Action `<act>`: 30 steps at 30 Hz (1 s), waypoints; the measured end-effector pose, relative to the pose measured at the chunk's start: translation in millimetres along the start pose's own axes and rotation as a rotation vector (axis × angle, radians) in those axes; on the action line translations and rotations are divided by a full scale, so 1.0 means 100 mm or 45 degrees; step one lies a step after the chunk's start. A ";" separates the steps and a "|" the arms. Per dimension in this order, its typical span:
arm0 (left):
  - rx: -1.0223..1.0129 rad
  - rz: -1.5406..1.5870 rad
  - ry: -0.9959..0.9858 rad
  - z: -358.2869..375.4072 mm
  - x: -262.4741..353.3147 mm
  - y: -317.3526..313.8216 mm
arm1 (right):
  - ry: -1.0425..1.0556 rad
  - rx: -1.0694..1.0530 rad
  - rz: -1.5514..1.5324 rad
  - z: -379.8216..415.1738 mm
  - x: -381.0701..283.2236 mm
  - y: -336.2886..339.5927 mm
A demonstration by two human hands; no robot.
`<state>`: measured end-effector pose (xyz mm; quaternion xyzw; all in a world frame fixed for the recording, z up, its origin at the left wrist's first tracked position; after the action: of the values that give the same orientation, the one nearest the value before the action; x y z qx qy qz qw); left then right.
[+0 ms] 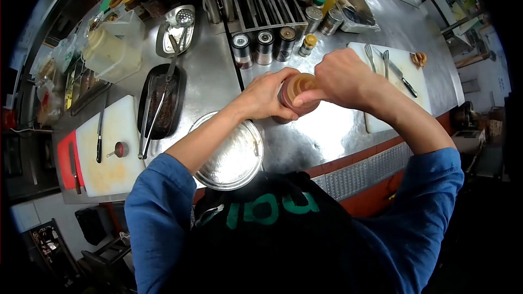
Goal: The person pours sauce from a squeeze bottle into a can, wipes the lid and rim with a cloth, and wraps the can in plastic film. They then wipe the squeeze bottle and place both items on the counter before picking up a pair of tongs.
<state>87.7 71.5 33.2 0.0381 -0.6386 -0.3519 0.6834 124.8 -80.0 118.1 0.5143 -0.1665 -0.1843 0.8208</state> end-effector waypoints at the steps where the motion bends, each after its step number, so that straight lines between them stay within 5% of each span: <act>1: 0.014 -0.029 0.008 0.01 0.00 0.01 | 0.005 0.004 0.001 0.03 0.03 0.02; 3: 0.017 -0.016 0.028 0.01 -0.02 0.00 | 0.236 0.291 -0.104 0.15 0.07 0.13; 4: 0.009 -0.008 0.038 0.01 -0.02 -0.01 | 0.482 0.818 -0.033 0.15 0.09 -0.08; 7: -0.011 -0.054 0.003 -0.01 0.03 0.00 | 0.409 0.735 -0.324 0.09 0.09 -0.25; 8: -0.017 -0.055 0.000 -0.01 0.04 -0.02 | 0.219 0.404 -0.141 0.10 0.01 -0.07; 11: -0.010 -0.076 -0.016 0.01 0.02 0.01 | 0.092 0.159 -0.090 0.14 0.11 0.02; 13: 0.031 -0.068 -0.040 0.01 -0.01 -0.03 | 0.123 0.171 -0.145 0.19 0.17 -0.07; 15: 0.002 -0.088 0.005 -0.05 -0.03 -0.02 | 0.403 0.976 -0.500 0.05 0.32 -0.58; 16: -0.028 -0.105 0.048 -0.07 -0.02 -0.03 | 0.431 1.019 -0.460 -0.01 0.35 -0.75; 17: -0.037 -0.106 0.042 -0.08 -0.01 -0.03 | 0.420 1.020 -0.460 0.04 0.32 -0.70; 20: -0.050 -0.046 0.051 -0.05 -0.02 0.01 | 0.028 0.232 -0.093 0.06 0.17 -0.52; 23: -0.007 -0.104 0.002 -0.05 -0.04 -0.02 | 0.247 0.574 -0.438 0.14 0.23 -0.48; 27: 0.011 -0.117 -0.039 -0.07 -0.01 -0.02 | 0.229 0.663 -0.738 0.08 0.22 -0.67; 28: -0.041 -0.092 -0.008 -0.06 0.03 0.00 | 0.165 0.671 -0.352 0.12 0.17 -0.64; 30: -0.044 -0.105 0.002 -0.04 0.07 0.00 | 0.093 0.539 -0.244 0.12 0.19 -0.60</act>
<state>91.1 66.5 38.2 0.0528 -0.6296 -0.3909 0.6693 128.1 -122.9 70.2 0.6948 -0.1219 -0.2034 0.6789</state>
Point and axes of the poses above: each hand's wrist, its own z-axis away from the middle knuckle, its own y-axis out of the back of the hand, x = y × z, the point moved 3 cm from there along -z, towards the middle knuckle, and after that the axes turned 12 degrees about y, right-handed, at the moved point
